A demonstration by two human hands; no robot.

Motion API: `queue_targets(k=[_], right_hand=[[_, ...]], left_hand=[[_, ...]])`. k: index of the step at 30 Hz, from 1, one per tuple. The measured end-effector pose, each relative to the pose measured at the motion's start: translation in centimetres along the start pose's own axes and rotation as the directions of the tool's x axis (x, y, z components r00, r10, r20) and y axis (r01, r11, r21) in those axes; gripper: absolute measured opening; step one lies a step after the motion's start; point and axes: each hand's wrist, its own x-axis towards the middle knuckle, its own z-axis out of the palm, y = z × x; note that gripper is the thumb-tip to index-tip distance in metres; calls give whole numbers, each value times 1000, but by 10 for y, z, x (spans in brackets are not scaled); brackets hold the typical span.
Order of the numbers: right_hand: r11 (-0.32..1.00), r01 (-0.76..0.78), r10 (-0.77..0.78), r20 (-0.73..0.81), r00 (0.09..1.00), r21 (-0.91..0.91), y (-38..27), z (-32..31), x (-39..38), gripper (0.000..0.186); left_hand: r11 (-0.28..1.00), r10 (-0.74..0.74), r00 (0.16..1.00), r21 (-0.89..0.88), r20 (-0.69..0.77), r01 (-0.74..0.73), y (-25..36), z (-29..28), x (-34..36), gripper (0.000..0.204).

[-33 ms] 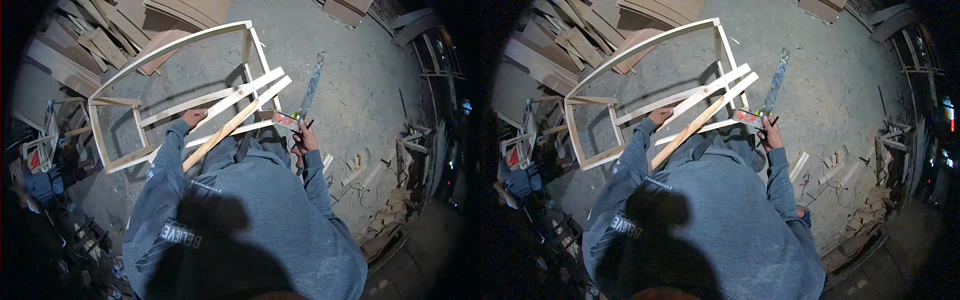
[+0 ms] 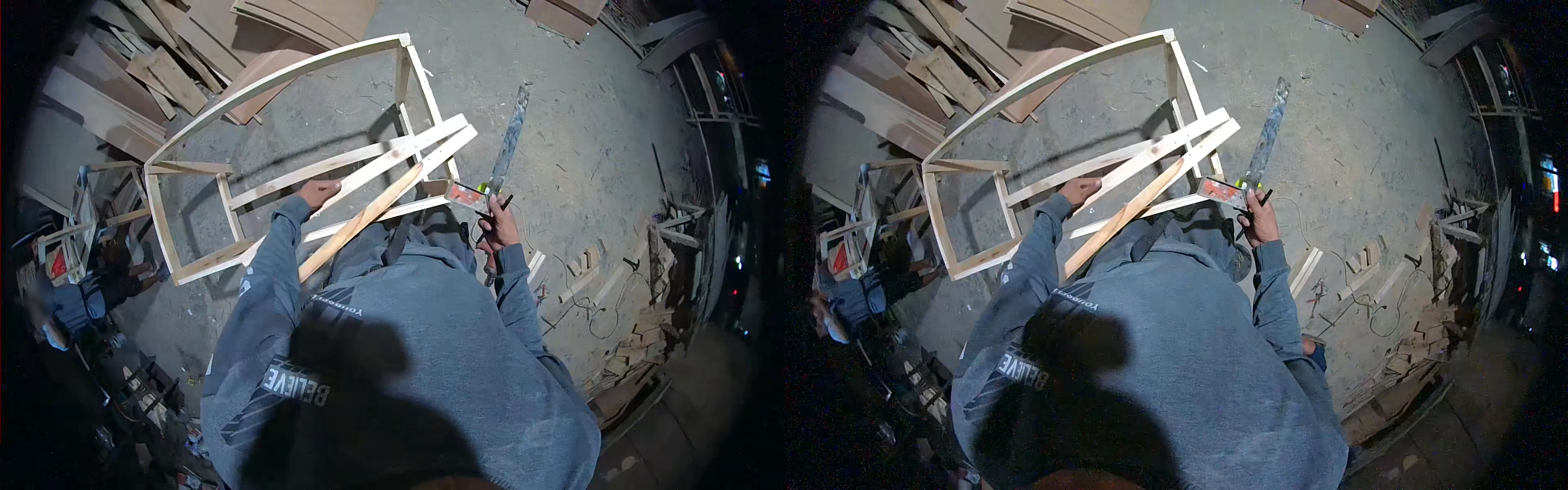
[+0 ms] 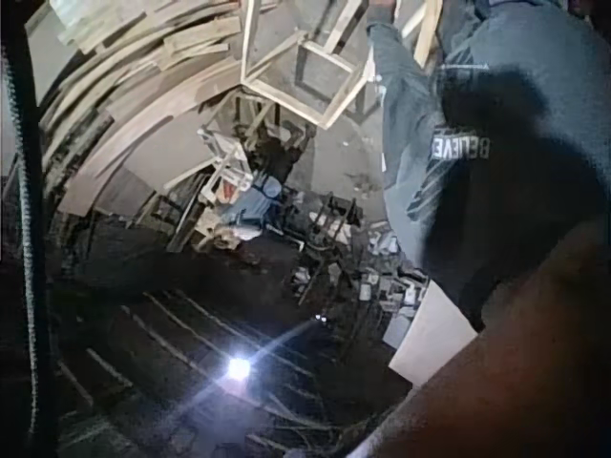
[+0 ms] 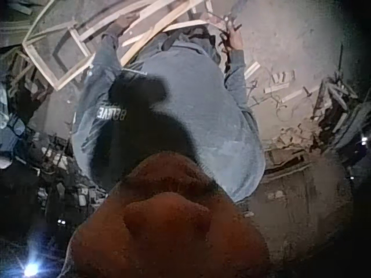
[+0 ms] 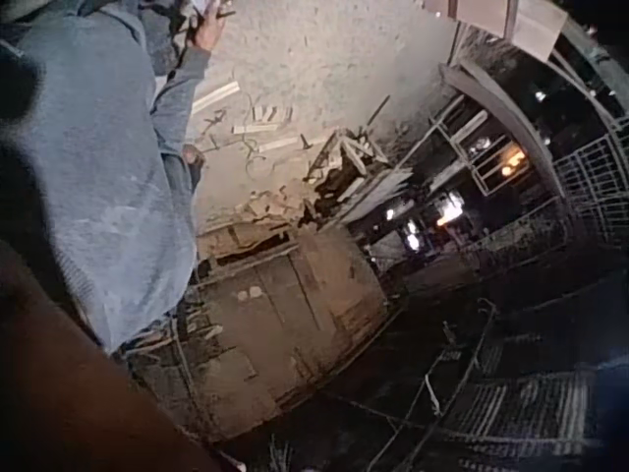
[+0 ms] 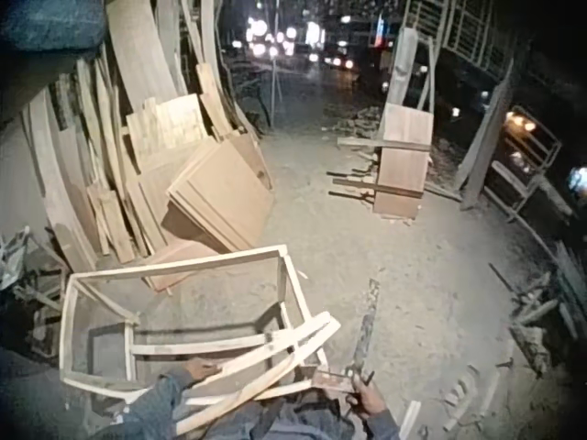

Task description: Marking and drilling a piece of wood for a frame.

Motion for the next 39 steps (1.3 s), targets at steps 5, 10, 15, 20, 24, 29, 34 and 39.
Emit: queue_targets(k=[5, 10, 15, 20, 24, 29, 34, 39], right_hand=[[1000, -9, 10, -23, 1000, 23, 4, -1, 0, 14], [1000, 12, -12, -13, 1000, 29, 8, -1, 0, 14], [1000, -8, 9, -21, 1000, 18, 9, -4, -1, 14], [996, -10, 10, 4, 1000, -94, 8, -15, 4, 16], [958, -92, 63, -114, 991, -270, 10, -27, 15, 21], [900, -74, 63, -42, 997, -430, 20, -46, 37, 22], [836, 63, 27, 155, 988, -545, 45, -27, 62, 33], [774, 165, 101, 377, 921, -612, 60, 28, 65, 33]], left_hand=[[996, -41, 999, 75, -30, 43, 32, 5, 0, 70], [997, -75, 997, 29, -9, 75, 43, 12, -13, 68], [998, 29, 997, 63, -76, -24, 20, 36, -21, 57], [999, 44, 990, 9, -132, -43, 3, 57, -1, 53], [997, 33, 992, -60, -126, -40, -5, 64, 8, 51], [997, 13, 992, -72, -128, -22, -13, 69, 11, 55], [990, 96, 941, 130, -323, -56, 20, 80, 7, 57], [787, 76, 960, -575, -269, -223, 121, 125, 4, 58]])
